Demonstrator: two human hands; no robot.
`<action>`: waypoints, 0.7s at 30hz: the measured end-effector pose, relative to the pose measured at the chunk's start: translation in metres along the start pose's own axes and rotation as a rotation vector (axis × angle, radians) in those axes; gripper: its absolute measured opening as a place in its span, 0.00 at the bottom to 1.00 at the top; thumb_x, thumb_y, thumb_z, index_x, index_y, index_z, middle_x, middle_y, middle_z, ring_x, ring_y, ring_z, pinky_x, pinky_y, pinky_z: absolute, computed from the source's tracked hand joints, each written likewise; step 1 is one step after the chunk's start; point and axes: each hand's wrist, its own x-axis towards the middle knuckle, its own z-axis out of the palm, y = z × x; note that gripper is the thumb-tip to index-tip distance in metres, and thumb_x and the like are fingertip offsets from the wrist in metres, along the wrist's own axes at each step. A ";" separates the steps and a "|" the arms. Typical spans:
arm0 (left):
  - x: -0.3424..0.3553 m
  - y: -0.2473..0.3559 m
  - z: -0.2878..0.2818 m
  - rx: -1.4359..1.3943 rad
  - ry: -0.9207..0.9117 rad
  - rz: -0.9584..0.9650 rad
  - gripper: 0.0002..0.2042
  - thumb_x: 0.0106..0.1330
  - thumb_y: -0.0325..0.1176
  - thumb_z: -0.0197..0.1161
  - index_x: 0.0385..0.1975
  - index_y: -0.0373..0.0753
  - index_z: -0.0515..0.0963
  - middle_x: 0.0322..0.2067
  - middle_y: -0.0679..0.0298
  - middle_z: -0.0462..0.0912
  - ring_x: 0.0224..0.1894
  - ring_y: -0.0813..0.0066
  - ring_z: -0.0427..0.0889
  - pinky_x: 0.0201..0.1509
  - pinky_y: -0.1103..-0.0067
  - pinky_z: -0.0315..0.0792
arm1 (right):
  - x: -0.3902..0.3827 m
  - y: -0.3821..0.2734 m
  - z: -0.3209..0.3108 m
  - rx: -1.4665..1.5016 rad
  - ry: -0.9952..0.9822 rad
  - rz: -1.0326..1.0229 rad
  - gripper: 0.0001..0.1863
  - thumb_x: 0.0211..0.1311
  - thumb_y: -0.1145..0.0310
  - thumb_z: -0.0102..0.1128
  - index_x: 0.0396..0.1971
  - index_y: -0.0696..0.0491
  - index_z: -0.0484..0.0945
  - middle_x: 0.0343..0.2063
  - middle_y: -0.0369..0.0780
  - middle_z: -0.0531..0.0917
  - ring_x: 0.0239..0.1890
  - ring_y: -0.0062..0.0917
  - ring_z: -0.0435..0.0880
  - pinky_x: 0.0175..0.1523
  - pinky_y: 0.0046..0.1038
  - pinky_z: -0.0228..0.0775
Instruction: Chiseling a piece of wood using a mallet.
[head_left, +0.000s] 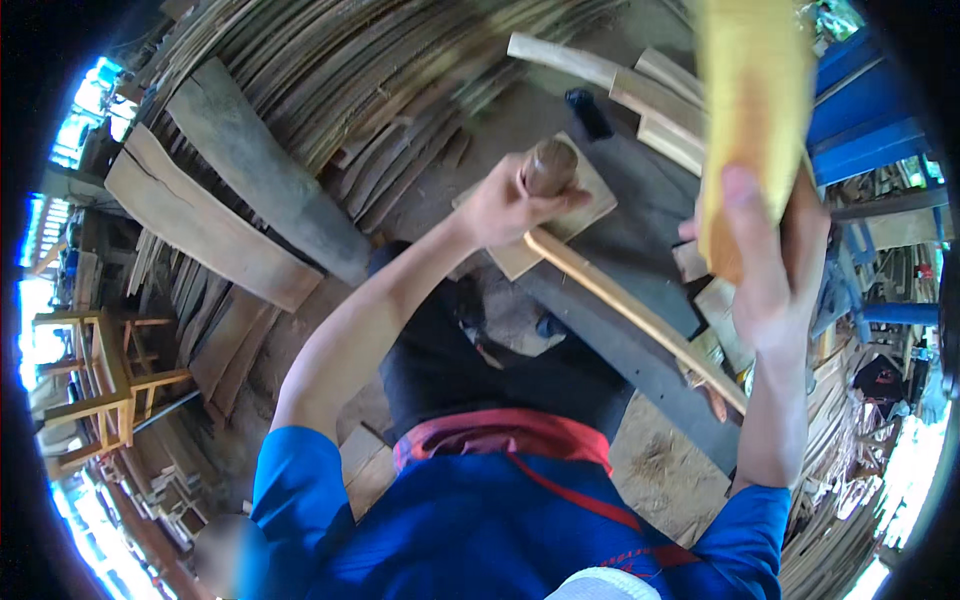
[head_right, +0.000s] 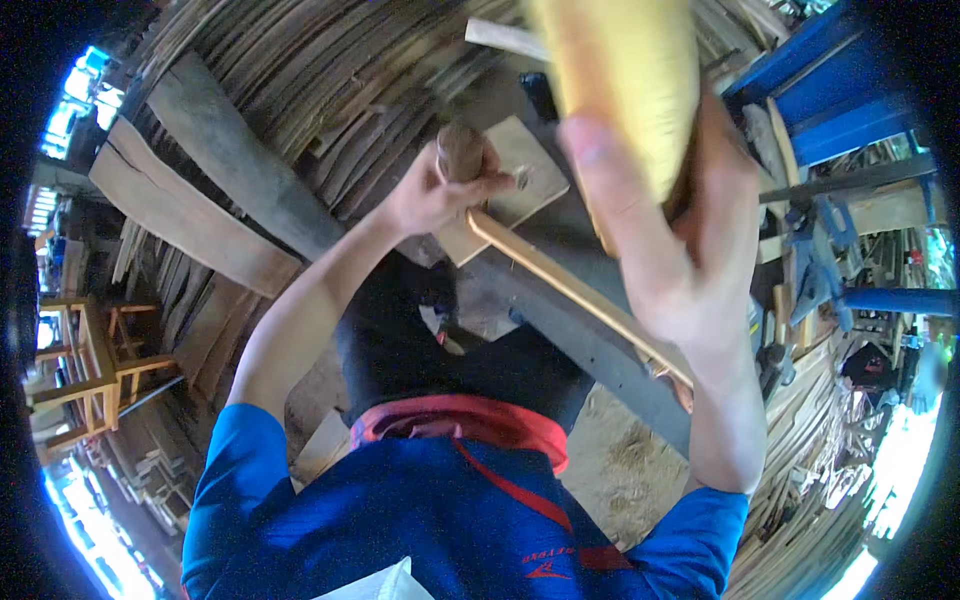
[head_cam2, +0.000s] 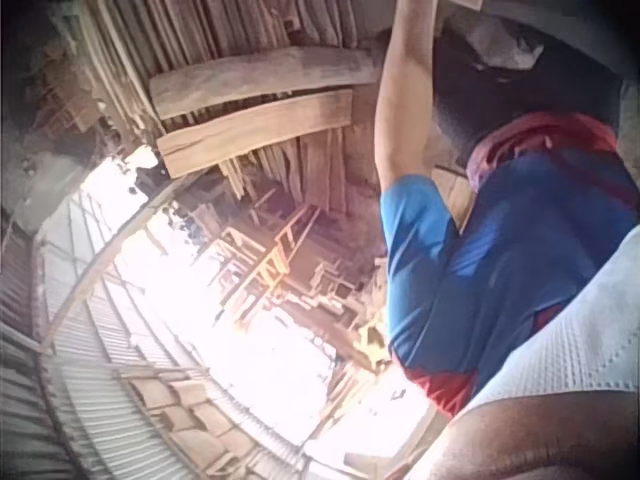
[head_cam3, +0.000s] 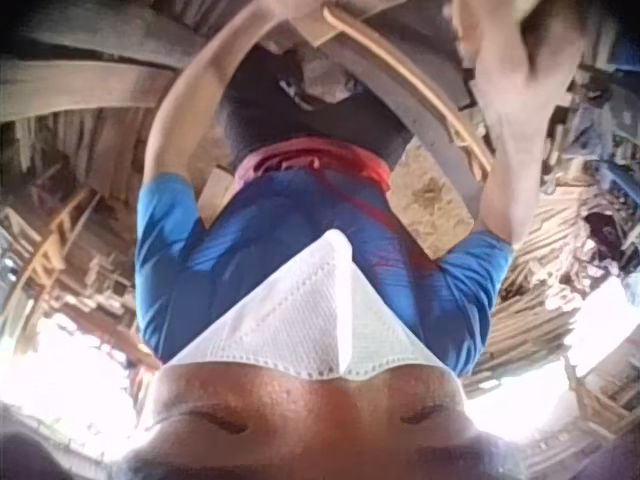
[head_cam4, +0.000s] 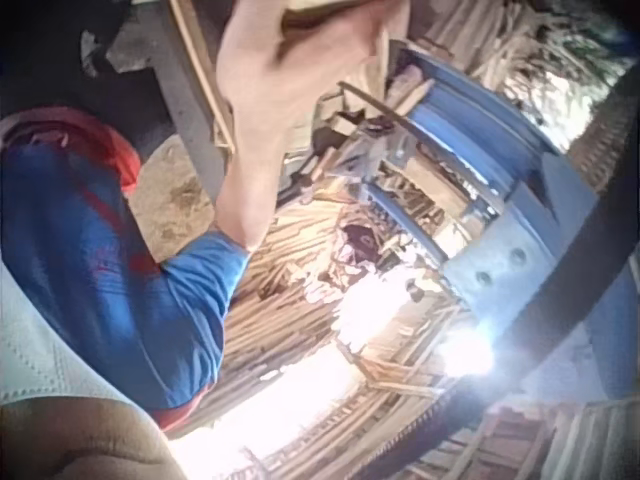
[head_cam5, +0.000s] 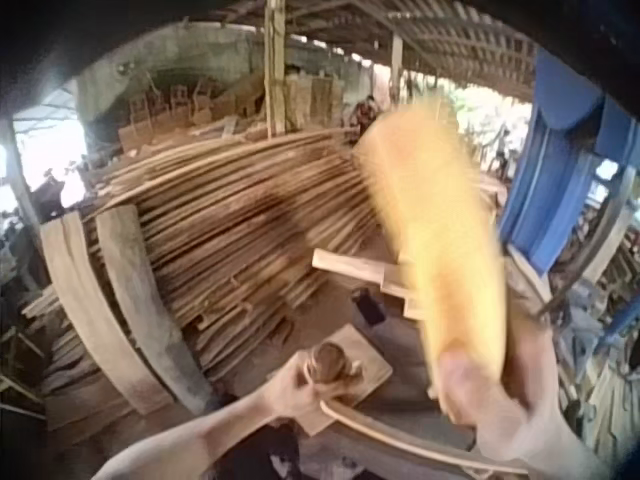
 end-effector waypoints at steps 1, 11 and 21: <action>0.002 0.001 0.003 0.035 -0.014 -0.027 0.06 0.62 0.25 0.64 0.37 0.32 0.76 0.36 0.65 0.83 0.44 0.78 0.81 0.52 0.78 0.74 | -0.001 0.005 -0.001 0.019 0.039 0.028 0.23 0.63 0.54 0.61 0.43 0.60 0.75 0.27 0.40 0.80 0.29 0.25 0.80 0.38 0.28 0.73; -0.008 -0.009 0.008 0.045 0.091 0.089 0.07 0.63 0.32 0.68 0.34 0.36 0.79 0.24 0.73 0.76 0.27 0.87 0.70 0.31 0.81 0.66 | -0.004 0.020 0.015 -0.443 -0.311 0.020 0.23 0.62 0.52 0.62 0.38 0.61 0.77 0.23 0.39 0.79 0.23 0.25 0.78 0.33 0.27 0.70; -0.011 0.006 0.007 0.228 0.091 0.181 0.07 0.65 0.32 0.66 0.31 0.37 0.76 0.22 0.73 0.72 0.26 0.86 0.70 0.30 0.82 0.66 | -0.002 0.006 0.010 -0.267 -0.133 -0.172 0.25 0.62 0.51 0.62 0.47 0.60 0.78 0.33 0.39 0.84 0.30 0.21 0.81 0.38 0.26 0.72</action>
